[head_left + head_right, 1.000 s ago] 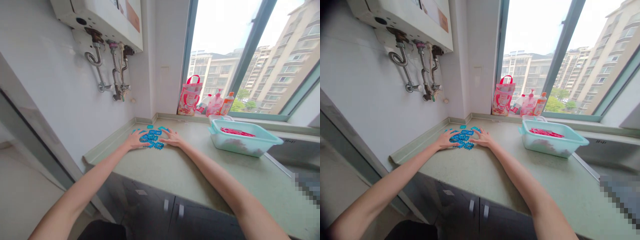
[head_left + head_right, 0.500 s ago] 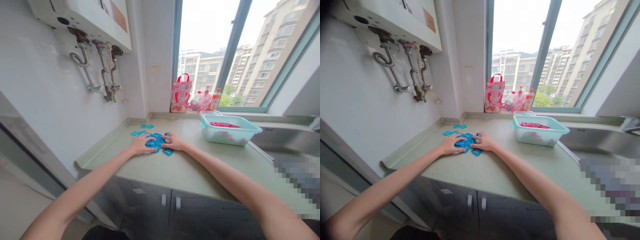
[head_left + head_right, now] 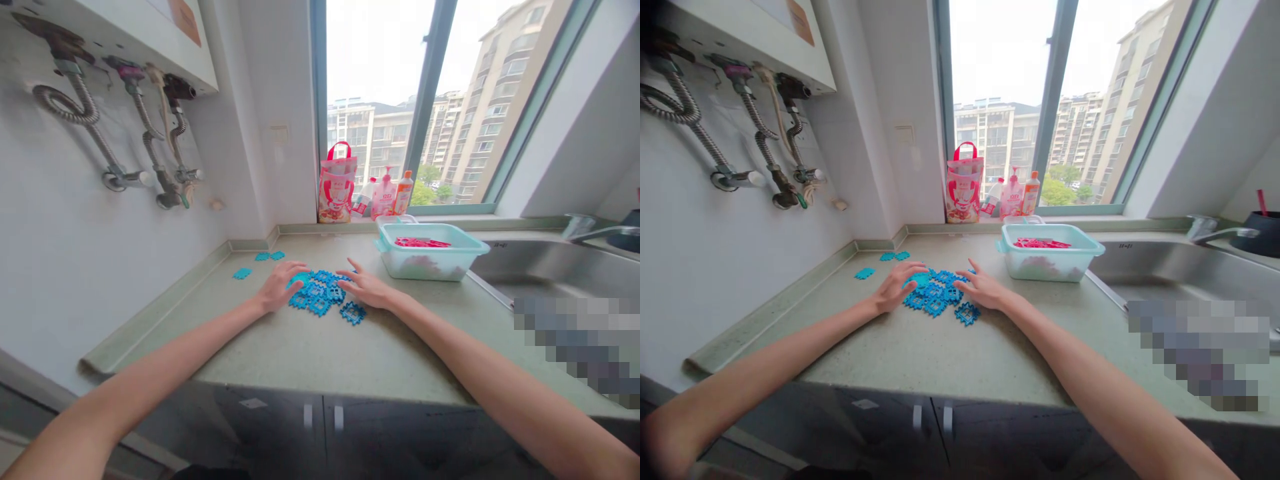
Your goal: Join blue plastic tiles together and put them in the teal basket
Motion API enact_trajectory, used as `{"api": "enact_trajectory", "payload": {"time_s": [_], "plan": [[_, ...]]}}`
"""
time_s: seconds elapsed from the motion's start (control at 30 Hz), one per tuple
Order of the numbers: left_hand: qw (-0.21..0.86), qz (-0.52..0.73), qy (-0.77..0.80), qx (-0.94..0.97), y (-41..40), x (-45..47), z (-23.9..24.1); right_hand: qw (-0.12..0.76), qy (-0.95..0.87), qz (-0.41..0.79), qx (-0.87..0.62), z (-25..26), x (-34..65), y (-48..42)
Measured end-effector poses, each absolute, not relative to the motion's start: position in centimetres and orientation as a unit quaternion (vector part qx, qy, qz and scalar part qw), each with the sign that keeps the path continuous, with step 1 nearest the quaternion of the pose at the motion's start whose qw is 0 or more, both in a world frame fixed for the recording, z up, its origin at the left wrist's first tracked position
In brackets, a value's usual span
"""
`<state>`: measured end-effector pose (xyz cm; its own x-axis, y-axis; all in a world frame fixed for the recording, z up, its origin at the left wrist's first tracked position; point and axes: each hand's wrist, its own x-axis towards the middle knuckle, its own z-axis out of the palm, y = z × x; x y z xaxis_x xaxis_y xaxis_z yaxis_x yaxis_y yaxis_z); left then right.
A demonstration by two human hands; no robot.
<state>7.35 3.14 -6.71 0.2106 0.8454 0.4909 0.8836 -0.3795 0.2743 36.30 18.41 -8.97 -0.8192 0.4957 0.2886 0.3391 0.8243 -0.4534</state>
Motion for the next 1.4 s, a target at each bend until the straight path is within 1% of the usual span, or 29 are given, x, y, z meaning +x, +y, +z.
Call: {"api": "enact_trajectory", "payload": {"time_s": [0.13, 0.33, 0.43, 0.6, 0.9, 1.03, 1.17, 1.3, 1.4], "plan": [[0.049, -0.302, -0.544, -0.781, 3.9, 6.1, -6.5, 0.206, -0.947, 0.174, -0.173, -8.3, 36.4, 17.9], [-0.018, -0.223, -0.487, -0.845, 4.0, 4.5, -6.3, 0.212, -0.962, 0.136, -0.106, -7.6, 36.6, 17.2], [-0.019, -0.204, -0.472, -0.857, 3.7, 4.3, -6.2, 0.211, -0.964, 0.126, -0.105, -7.3, 36.3, 17.0], [-0.004, -0.181, -0.485, -0.856, 3.4, 4.3, -5.8, 0.210, -0.968, 0.095, -0.098, -6.6, 36.1, 16.4], [-0.010, -0.113, -0.549, -0.828, 3.5, 2.5, -5.5, 0.201, -0.970, 0.092, -0.102, -6.5, 36.5, 16.3], [0.011, -0.129, -0.571, -0.811, 3.4, 2.1, -5.0, 0.198, -0.968, 0.096, -0.122, -6.6, 36.9, 16.2], [0.031, -0.163, -0.576, -0.801, 2.7, 2.7, -4.8, 0.212, -0.965, 0.121, -0.094, -6.9, 37.1, 16.1], [0.067, -0.194, -0.565, -0.799, 1.9, 3.4, -4.8, 0.258, -0.955, 0.109, -0.096, -7.2, 37.2, 16.3], [0.077, -0.181, -0.564, -0.802, 1.7, 3.7, -5.2, 0.295, -0.942, 0.092, -0.127, -7.2, 37.2, 16.3]]}}
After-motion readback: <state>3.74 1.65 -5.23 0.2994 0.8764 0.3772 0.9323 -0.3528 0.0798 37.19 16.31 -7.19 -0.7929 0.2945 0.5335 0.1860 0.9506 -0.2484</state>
